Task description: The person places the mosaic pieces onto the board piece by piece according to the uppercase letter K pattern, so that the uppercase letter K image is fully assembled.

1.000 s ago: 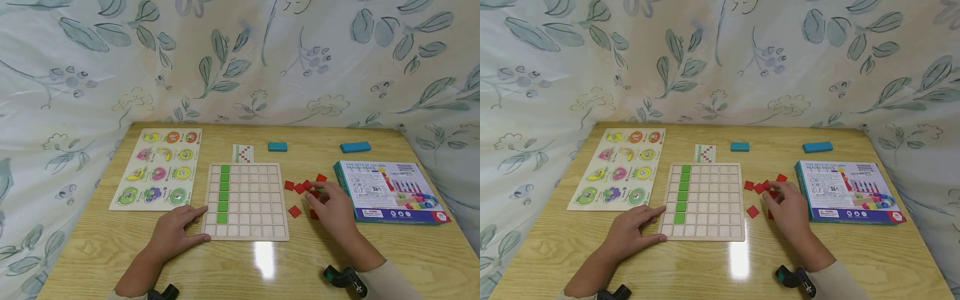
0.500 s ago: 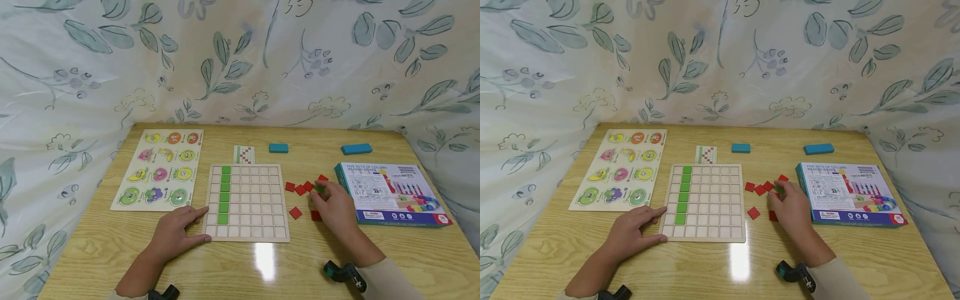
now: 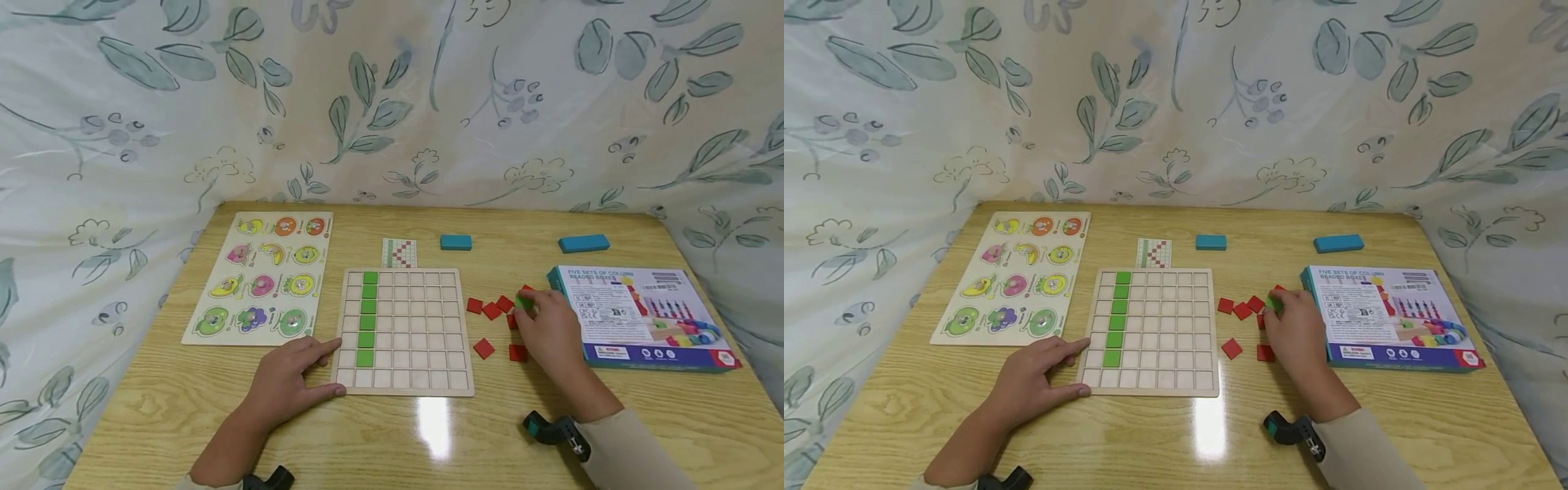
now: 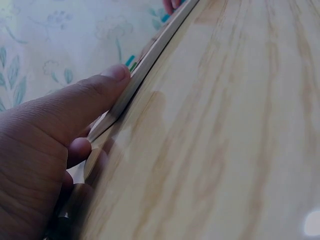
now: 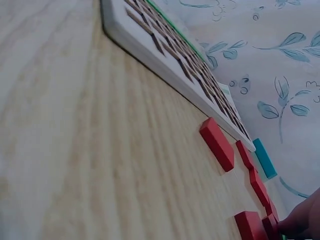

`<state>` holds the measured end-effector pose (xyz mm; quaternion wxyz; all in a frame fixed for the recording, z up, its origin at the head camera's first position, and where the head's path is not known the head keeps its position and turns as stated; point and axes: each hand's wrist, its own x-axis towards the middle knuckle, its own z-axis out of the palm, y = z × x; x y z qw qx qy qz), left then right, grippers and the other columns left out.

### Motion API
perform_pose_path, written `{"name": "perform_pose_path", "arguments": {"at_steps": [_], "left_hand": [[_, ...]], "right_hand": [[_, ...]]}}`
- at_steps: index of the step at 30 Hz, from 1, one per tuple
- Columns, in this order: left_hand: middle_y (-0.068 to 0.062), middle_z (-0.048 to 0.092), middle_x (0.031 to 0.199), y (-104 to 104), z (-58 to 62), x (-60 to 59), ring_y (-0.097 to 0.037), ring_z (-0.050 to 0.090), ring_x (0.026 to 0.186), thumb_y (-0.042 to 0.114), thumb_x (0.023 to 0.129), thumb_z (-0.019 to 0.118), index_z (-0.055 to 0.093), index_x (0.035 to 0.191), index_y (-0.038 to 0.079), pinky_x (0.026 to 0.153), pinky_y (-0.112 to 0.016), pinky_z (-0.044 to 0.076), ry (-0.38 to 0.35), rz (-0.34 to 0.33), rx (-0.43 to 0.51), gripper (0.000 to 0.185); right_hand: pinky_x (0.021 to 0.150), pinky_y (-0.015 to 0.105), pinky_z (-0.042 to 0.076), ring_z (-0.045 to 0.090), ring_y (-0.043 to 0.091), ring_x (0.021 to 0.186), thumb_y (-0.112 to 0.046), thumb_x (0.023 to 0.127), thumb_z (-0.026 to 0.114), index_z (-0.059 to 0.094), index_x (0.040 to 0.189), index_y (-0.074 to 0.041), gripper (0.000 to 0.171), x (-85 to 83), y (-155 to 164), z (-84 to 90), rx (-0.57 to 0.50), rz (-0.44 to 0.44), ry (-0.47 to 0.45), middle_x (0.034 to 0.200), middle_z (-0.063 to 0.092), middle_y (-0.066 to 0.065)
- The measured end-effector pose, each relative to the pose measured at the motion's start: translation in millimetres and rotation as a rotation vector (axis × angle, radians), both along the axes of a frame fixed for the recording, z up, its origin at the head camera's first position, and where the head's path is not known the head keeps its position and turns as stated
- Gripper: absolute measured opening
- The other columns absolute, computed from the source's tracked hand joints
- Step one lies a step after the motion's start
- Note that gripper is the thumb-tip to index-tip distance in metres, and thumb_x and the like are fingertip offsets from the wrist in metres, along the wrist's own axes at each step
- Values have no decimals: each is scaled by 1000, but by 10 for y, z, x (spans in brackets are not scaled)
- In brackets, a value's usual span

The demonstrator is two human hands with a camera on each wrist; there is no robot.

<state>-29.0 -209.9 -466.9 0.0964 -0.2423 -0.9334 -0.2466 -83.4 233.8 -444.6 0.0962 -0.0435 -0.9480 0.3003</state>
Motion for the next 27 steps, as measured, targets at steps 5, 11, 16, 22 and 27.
{"name": "perform_pose_path", "arguments": {"at_steps": [5, 11, 16, 22, 27], "left_hand": [[22, 55, 93, -2, -15, -2, 1, 46, 79, 60, 74, 92, 76, 137, 24, 67, -25, 43, 4, 0, -3, 75], [22, 55, 93, 0, -5, 2, 1, 45, 79, 60, 75, 92, 75, 138, 23, 67, -25, 42, -19, 4, -10, 75], [21, 55, 93, 5, 10, 7, 1, 46, 80, 59, 76, 92, 75, 139, 23, 68, -26, 43, -26, 3, -12, 75], [21, 55, 93, 2, 13, 5, 1, 45, 79, 59, 75, 92, 75, 138, 23, 67, -25, 42, -15, 2, -12, 75], [21, 54, 93, 5, 17, 1, 1, 43, 78, 61, 75, 92, 75, 138, 22, 67, -24, 40, -16, 3, -17, 76]], "right_hand": [[67, 39, 44, 58, 36, 93, -11, 98, 72, 73, 130, 3, 34, -24, 7, -4, 4, -2, -36, 125, 62, 28], [66, 38, 45, 59, 37, 94, -10, 99, 72, 74, 130, 2, 34, -35, -7, -6, -9, 2, -16, 126, 63, 28], [70, 42, 48, 61, 42, 104, -5, 98, 69, 73, 130, 5, 34, -9, -12, 12, -21, -8, 2, 129, 62, 28], [87, 60, 53, 59, 50, 119, -2, 98, 66, 71, 129, 7, 32, 3, -6, 41, 34, -7, -27, 130, 61, 30], [90, 61, 53, 58, 49, 120, 0, 97, 65, 71, 128, 7, 32, 3, 2, 61, 59, -1, -57, 130, 61, 30]]}}
